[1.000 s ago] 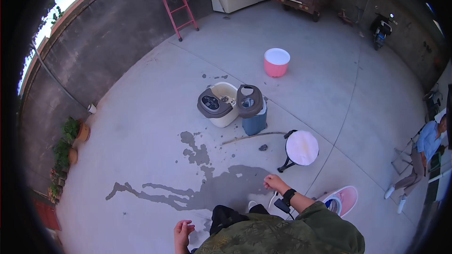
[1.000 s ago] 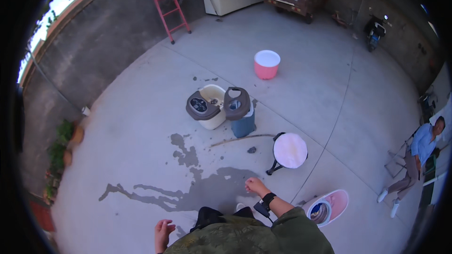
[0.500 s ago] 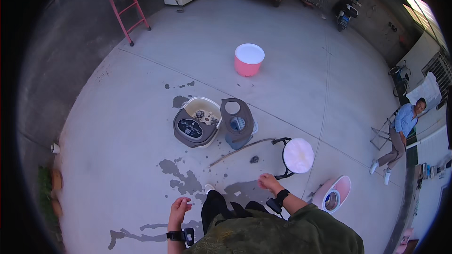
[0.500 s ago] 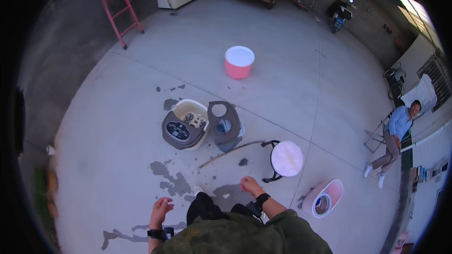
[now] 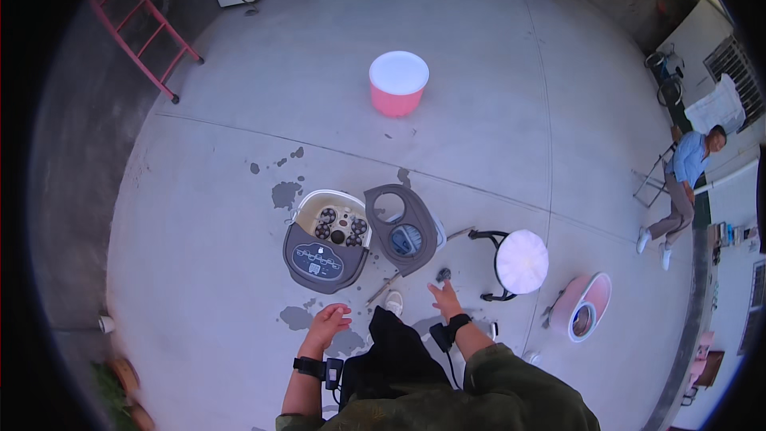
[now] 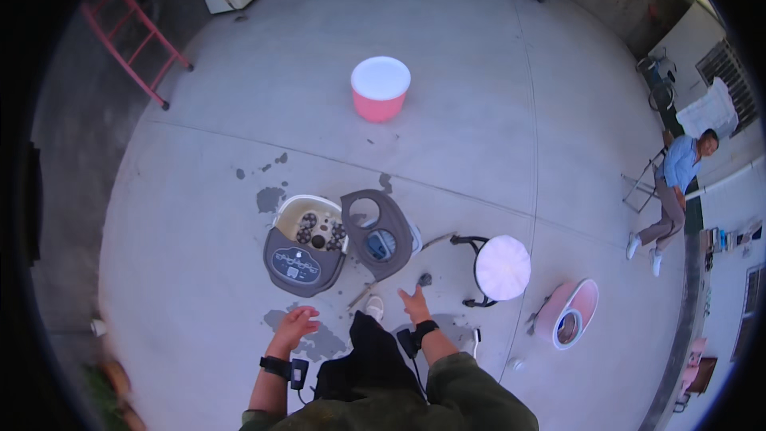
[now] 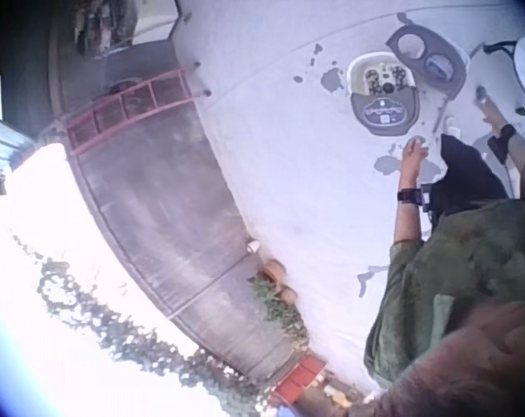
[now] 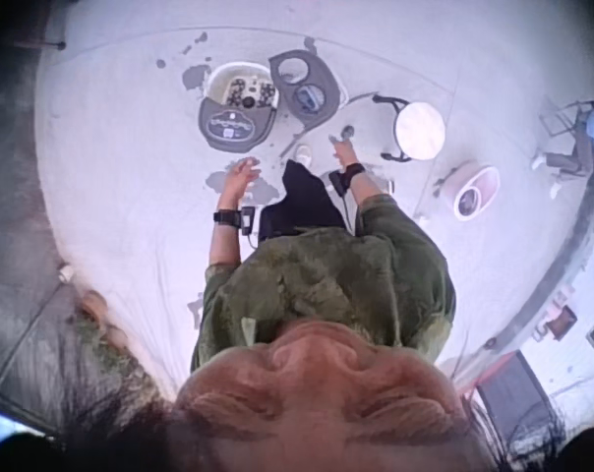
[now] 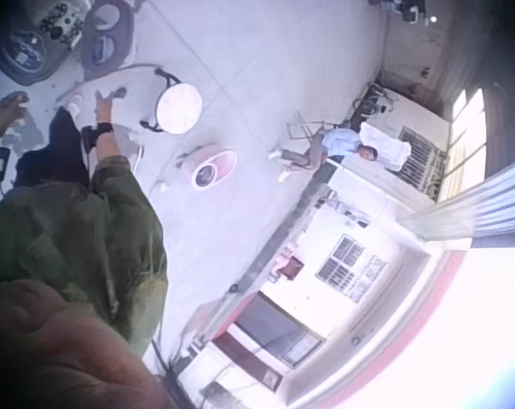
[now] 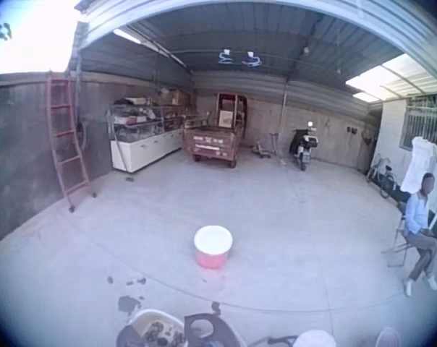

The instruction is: The person handles parts of a foot massager by hand, removing a pink lid and a grey frame before placing a white bucket and a blue container onto the base of the unit.

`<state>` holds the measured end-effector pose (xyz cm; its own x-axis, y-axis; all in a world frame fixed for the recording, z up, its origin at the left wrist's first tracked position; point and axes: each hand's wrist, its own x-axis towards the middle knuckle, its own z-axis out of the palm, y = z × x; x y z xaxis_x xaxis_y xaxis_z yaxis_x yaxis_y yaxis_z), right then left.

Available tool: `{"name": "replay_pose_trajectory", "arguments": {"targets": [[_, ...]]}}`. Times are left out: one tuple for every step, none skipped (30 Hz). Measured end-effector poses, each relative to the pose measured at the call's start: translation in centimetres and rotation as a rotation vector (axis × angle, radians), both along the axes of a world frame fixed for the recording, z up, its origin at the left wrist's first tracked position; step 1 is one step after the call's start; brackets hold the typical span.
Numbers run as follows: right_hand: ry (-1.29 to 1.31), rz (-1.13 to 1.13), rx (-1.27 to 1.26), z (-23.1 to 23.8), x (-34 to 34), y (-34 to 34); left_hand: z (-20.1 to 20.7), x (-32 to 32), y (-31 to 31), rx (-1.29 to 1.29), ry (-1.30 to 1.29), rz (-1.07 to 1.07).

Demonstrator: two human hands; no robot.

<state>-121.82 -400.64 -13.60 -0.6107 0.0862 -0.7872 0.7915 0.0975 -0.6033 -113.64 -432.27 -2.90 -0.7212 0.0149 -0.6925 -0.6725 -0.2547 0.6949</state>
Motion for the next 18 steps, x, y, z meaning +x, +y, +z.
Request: {"name": "replay_pose_trajectory", "arguments": {"targets": [[-0.033, 0.005, -0.007, -0.4, -1.6, -2.0, -0.5, -0.3, -0.6, 0.018, -0.047, 0.015], [-0.032, -0.013, -0.002, -1.5, -2.9, -3.1, -1.7, -1.1, -0.7, 0.009, -0.073, 0.013], [-0.026, -0.026, 0.006, -2.8, -3.9, -3.7, -3.6, -2.1, -0.4, 0.026, -0.101, 0.046], [-0.036, -0.048, 0.027, -5.3, -4.7, -2.8, -5.8, -4.0, 0.5, 0.068, -0.120, 0.050], [0.043, -0.055, 0.135, -7.9, -5.9, -2.1, -8.2, -6.3, 1.3, 0.075, -0.132, -0.007], [0.115, -0.054, 0.246, -10.8, -6.4, -1.2, -11.1, -8.4, 2.2, 0.060, -0.142, -0.033], [0.106, -0.059, 0.259, -12.6, -7.0, -1.1, -13.4, -10.6, 2.8, 0.033, -0.144, -0.047], [0.203, -0.087, 0.348, -14.2, -7.6, -0.6, -15.5, -12.8, 3.7, 0.051, -0.149, -0.058], [0.297, -0.110, 0.440, -15.8, -8.1, -0.3, -18.0, -14.8, 4.9, 0.024, -0.122, -0.031], [0.281, -0.102, 0.435, -16.9, -8.3, -1.4, -20.3, -15.9, 4.9, -0.027, -0.106, 0.012], [0.312, -0.081, 0.413, -16.9, -8.9, -3.2, -22.3, -16.8, 4.2, -0.042, -0.124, 0.027], [0.349, -0.066, 0.409, -16.7, -9.8, -3.8, -24.0, -18.0, 4.7, -0.135, -0.093, 0.080], [0.340, -0.060, 0.421, -16.7, -10.6, -3.6, -25.5, -19.1, 5.4, -0.219, -0.062, 0.127], [0.333, -0.087, 0.380, -16.8, -11.2, -3.7, -26.6, -20.2, 5.5, -0.211, -0.070, 0.121], [0.327, -0.113, 0.333, -16.9, -11.9, -4.1, -27.5, -21.2, 5.3, -0.117, -0.061, 0.113], [0.318, -0.117, 0.346, -17.3, -12.0, -3.7, -28.5, -21.5, 5.8, -0.017, -0.054, 0.101], [0.323, -0.092, 0.385, -17.6, -12.1, -3.5, -29.2, -21.5, 6.0, -0.011, -0.061, 0.096], [0.330, -0.066, 0.419, -17.8, -12.1, -3.5, -29.7, -21.3, 6.0, -0.058, -0.056, 0.105]]}}
